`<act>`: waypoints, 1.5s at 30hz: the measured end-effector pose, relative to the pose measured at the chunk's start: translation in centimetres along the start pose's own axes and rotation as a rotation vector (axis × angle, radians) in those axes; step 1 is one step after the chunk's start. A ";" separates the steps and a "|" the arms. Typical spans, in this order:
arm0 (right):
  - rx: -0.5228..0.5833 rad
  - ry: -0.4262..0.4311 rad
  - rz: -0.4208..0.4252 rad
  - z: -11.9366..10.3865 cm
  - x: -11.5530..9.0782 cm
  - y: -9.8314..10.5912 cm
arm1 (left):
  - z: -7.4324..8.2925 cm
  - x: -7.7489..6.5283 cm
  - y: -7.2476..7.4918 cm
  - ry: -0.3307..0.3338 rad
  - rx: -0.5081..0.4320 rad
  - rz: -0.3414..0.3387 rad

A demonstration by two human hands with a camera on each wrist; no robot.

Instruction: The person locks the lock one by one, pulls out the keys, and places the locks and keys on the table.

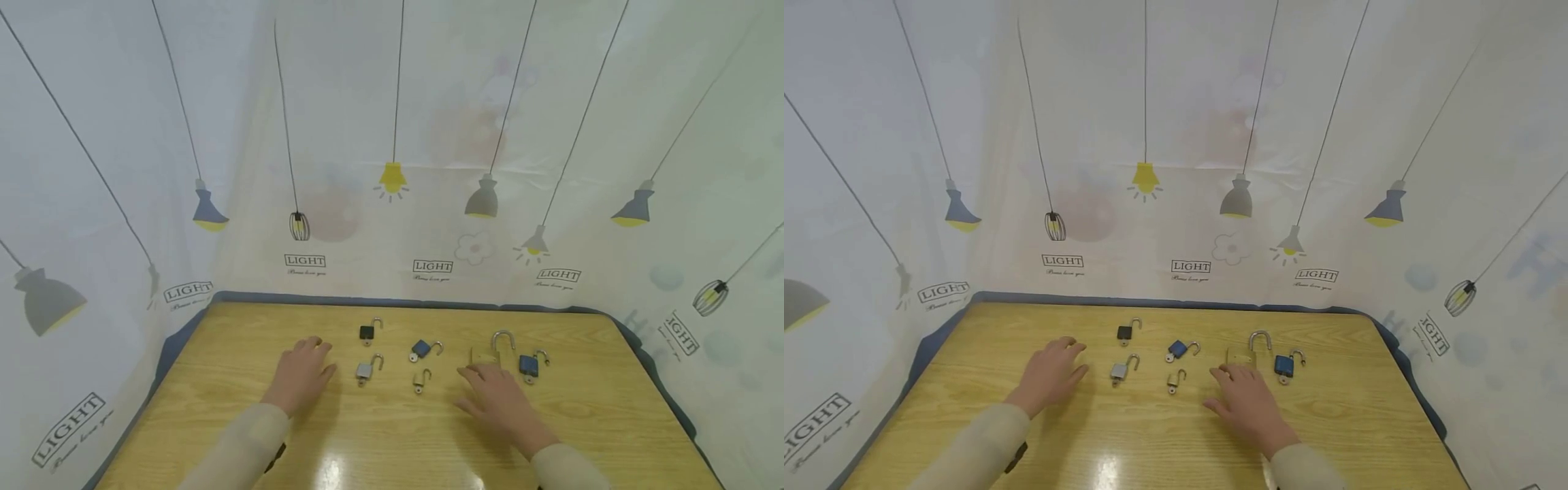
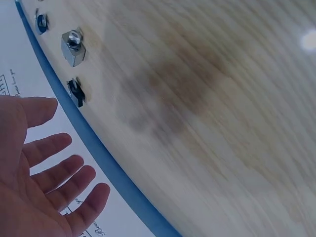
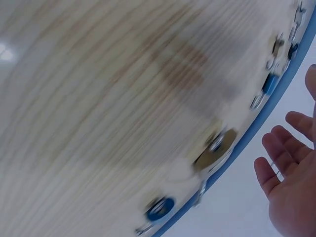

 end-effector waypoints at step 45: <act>-0.051 0.103 -0.116 -9.8 4.6 -5.1 | 4.3 9.9 -6.5 0.558 -0.288 -0.224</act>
Point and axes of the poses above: each hand's wrist, its own x-axis towards the middle knuckle, its own y-axis out of the back of the hand, z = x × y, the point moved 4 cm from there along x, towards the middle knuckle, and after that the axes turned 6 degrees about x, right-handed, at the moved point
